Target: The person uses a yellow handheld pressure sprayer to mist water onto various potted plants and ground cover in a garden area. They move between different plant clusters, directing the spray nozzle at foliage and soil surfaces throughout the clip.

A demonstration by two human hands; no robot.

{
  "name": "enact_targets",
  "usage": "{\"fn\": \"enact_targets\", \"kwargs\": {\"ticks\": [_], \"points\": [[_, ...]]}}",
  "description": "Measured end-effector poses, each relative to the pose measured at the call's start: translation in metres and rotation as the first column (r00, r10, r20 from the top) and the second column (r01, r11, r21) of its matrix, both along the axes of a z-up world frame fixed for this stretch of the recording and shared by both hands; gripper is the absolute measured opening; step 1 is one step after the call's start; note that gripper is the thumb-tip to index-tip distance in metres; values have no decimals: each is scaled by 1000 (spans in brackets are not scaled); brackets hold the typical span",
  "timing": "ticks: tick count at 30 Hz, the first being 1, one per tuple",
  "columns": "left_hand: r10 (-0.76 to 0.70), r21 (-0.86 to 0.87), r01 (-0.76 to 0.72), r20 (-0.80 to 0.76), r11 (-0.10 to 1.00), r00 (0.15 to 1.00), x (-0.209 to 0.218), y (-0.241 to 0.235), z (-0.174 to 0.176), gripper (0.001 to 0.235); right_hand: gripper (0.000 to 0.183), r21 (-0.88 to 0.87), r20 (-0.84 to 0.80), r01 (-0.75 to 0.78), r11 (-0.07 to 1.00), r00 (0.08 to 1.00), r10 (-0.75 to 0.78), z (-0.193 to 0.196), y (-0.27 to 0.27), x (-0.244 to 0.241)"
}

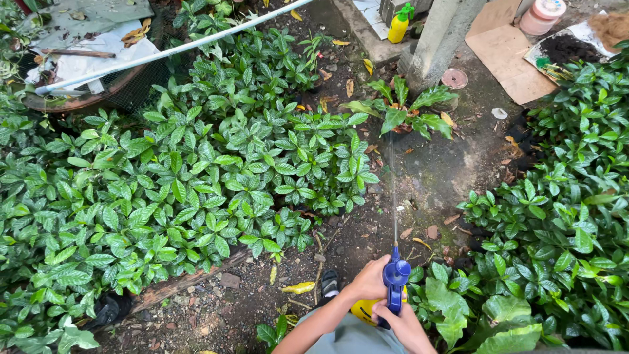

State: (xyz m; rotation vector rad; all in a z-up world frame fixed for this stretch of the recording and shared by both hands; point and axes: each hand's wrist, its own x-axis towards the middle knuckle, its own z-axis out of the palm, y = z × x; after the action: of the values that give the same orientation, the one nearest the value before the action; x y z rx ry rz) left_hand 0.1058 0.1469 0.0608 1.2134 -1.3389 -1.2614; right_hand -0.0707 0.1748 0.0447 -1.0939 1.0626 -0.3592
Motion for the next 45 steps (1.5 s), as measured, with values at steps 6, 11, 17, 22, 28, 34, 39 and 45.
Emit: {"fn": "enact_targets", "kwargs": {"ticks": [6,11,17,22,28,34,39,45], "points": [[-73,-2,73,12,997,997,4,14,-15,63,55,-261,-559,-392,882,807,194,110,-35,-26],[-142,-66,142,8,988,990,-5,14,-60,75,53,-523,-636,-411,746,772,-20,154,-46,23],[-252,-119,246,-36,962,967,-13,19,-91,68,52,-548,-714,-511,662,698,-53,140,-47,75],[-243,-119,251,79,961,967,-5,24,-55,79,65,-611,-673,-446,654,727,-134,181,-62,54],[-207,-74,222,166,972,964,-4,35,-31,67,58,-733,-559,-298,611,775,-293,207,-62,43],[-268,-214,289,124,933,956,0,42,-65,80,65,-597,-663,-382,706,730,-166,141,-38,62],[-231,-274,301,262,913,937,-6,47,-71,81,63,-528,-656,-367,766,749,-93,132,-27,61],[-273,-87,300,237,950,933,-9,42,-42,62,52,-668,-507,-179,722,820,-265,208,-35,28]]}}
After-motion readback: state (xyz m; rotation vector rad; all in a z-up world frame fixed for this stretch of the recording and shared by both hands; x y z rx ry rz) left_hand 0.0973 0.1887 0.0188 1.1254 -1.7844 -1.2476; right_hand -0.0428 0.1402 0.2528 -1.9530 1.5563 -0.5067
